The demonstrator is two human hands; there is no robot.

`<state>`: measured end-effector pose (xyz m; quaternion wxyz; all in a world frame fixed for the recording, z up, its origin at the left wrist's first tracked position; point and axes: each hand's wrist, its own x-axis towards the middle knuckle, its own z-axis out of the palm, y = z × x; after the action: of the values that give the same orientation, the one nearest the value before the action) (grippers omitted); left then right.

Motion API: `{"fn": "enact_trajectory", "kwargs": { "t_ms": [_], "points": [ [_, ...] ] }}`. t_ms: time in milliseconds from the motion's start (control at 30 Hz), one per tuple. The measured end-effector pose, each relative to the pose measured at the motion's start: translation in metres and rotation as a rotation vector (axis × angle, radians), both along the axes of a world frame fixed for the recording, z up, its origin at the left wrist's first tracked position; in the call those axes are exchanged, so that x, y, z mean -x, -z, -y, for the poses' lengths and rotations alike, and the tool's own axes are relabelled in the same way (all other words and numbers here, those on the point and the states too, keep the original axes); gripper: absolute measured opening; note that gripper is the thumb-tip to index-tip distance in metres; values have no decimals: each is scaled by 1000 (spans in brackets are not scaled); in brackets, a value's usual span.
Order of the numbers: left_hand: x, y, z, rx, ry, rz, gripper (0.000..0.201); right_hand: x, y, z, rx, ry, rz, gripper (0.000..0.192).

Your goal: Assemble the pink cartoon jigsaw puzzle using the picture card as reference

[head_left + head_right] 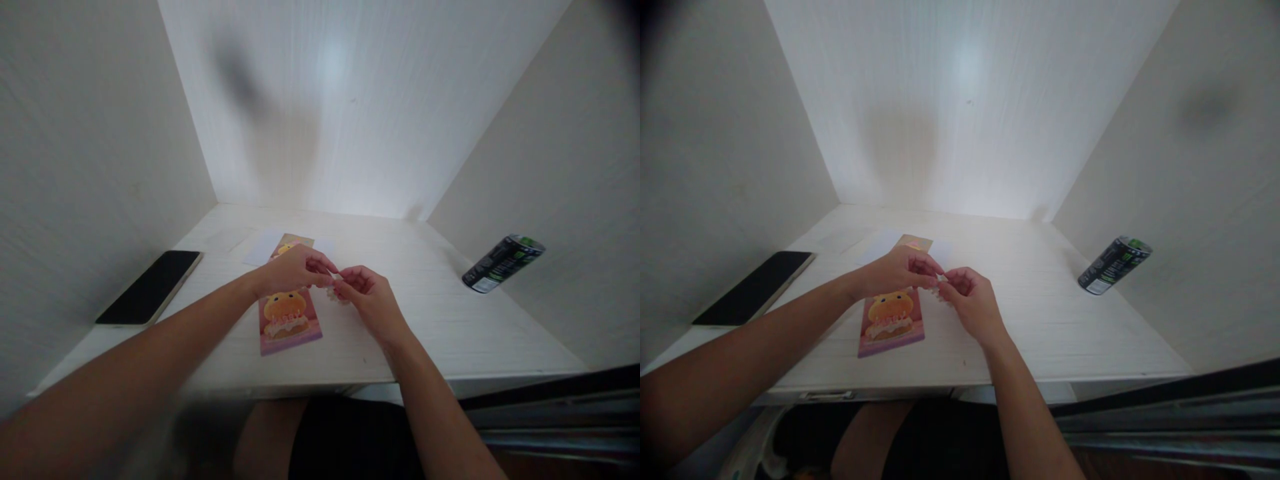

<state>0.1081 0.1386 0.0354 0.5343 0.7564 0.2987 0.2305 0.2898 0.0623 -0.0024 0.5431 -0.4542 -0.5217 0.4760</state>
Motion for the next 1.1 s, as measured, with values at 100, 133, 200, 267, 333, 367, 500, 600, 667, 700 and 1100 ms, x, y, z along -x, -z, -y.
{"fn": "enact_trajectory", "kwargs": {
  "t_ms": [100, 133, 200, 267, 333, 367, 500, 600, 667, 700, 1100],
  "points": [
    [0, -1, -2, -17, -49, 42, 27, 5, -1, 0, -7, 35, -12, 31],
    [-1, 0, -2, -7, -63, 60, 28, 7, -1, 0, -9, 52, -20, 30],
    [-3, 3, 0, 33, -79, 100, 31, 9, -1, 1, -8, 89, -45, 29],
    [-7, 7, 2, 69, -95, 137, 34, 9, 0, 0, 1, 109, -74, 28],
    [-9, 9, 4, 94, -108, 155, 38, 7, 1, 0, 17, 115, -102, 28],
    [-8, 8, 4, 94, -104, 141, 40, 6, 1, -1, 23, 120, -115, 29],
    [15, -14, -10, -127, -110, -97, 30, -1, 2, -3, 25, 167, -125, 30],
    [49, -32, -30, -353, -193, -411, 18, -6, 3, -6, 29, 188, -108, 32],
    [71, -38, -42, -300, -138, -592, 19, -7, 4, -6, 28, 188, -98, 33],
    [79, -38, -46, -267, -106, -643, 20, -7, 4, -7, 26, 184, -93, 33],
    [64, -20, -39, -363, 164, -890, 49, -4, 4, -3, 51, 61, 4, 29]
  ]
}}
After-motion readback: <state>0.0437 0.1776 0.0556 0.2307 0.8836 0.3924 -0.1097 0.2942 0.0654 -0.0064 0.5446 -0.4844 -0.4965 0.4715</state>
